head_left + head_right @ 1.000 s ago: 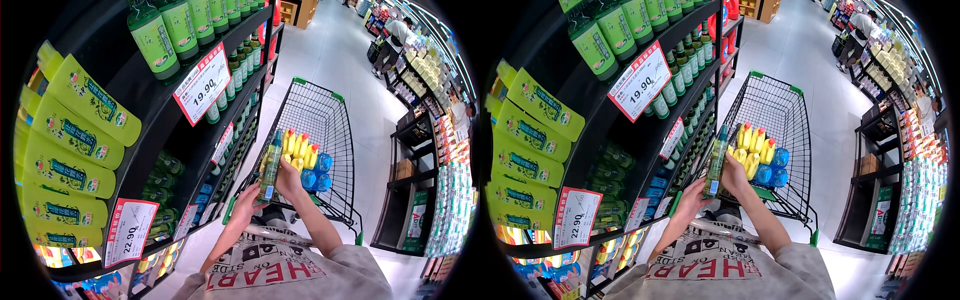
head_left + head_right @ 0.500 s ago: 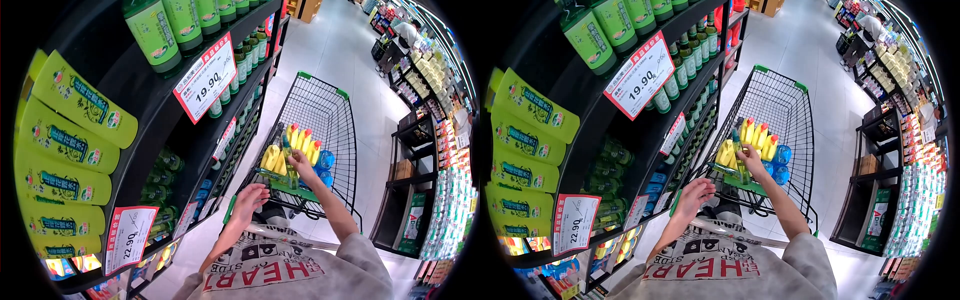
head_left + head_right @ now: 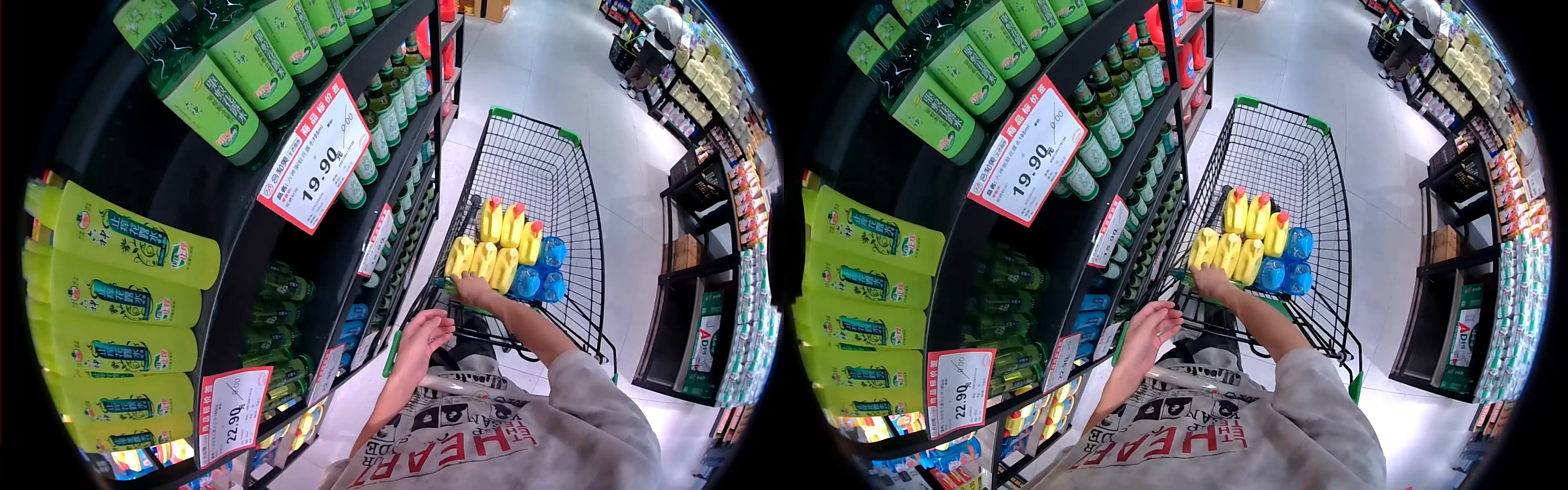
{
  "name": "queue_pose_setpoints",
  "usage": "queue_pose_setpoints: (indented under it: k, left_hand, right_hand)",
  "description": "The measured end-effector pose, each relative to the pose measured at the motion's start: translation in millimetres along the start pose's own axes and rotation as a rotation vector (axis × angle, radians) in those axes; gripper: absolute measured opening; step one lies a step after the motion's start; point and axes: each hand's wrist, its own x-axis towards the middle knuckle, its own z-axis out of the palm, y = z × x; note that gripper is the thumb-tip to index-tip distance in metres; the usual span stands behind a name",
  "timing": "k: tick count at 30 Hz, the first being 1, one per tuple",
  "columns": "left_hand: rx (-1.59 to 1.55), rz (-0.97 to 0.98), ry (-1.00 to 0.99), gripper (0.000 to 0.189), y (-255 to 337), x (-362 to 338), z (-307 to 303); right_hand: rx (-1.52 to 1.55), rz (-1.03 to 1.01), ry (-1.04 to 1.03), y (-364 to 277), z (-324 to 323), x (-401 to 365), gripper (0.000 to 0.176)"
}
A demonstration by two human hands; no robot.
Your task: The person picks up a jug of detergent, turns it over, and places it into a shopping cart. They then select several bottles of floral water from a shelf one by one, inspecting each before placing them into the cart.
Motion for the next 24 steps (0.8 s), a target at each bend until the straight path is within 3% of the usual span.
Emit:
queue_pose_setpoints:
  k: [3,10,13,16,19,21,23,24]
  left_hand:
    - [-0.009,0.006,0.004,0.021,-3,2,-1]
    - [0.013,-0.012,0.003,0.021,-6,4,-4]
    - [-0.006,-0.028,-0.018,0.021,-6,5,-6]
    - [0.004,-0.014,-0.046,0.021,-11,9,-10]
    - [-0.041,0.004,-0.050,0.021,-18,14,-12]
    - [-0.049,0.011,-0.068,0.021,-21,17,-15]
    - [-0.058,0.012,-0.056,0.021,-23,17,-14]
    - [-0.057,0.008,-0.052,0.021,-23,17,-14]
  right_hand:
    - [0.012,0.017,0.136,-9,16,14,0.048]
    - [0.228,-0.101,0.179,14,29,8,0.068]
    - [0.197,-0.081,0.165,13,11,7,0.056]
    - [0.468,-0.019,0.335,12,-31,15,0.026]
    - [0.547,-0.127,0.611,-31,-119,-16,0.017]
    - [0.633,-0.186,0.579,-77,-170,-45,0.015]
    - [0.855,-0.428,0.534,-126,-187,-65,0.016]
    - [0.818,-0.514,0.470,-152,-197,-81,0.019]
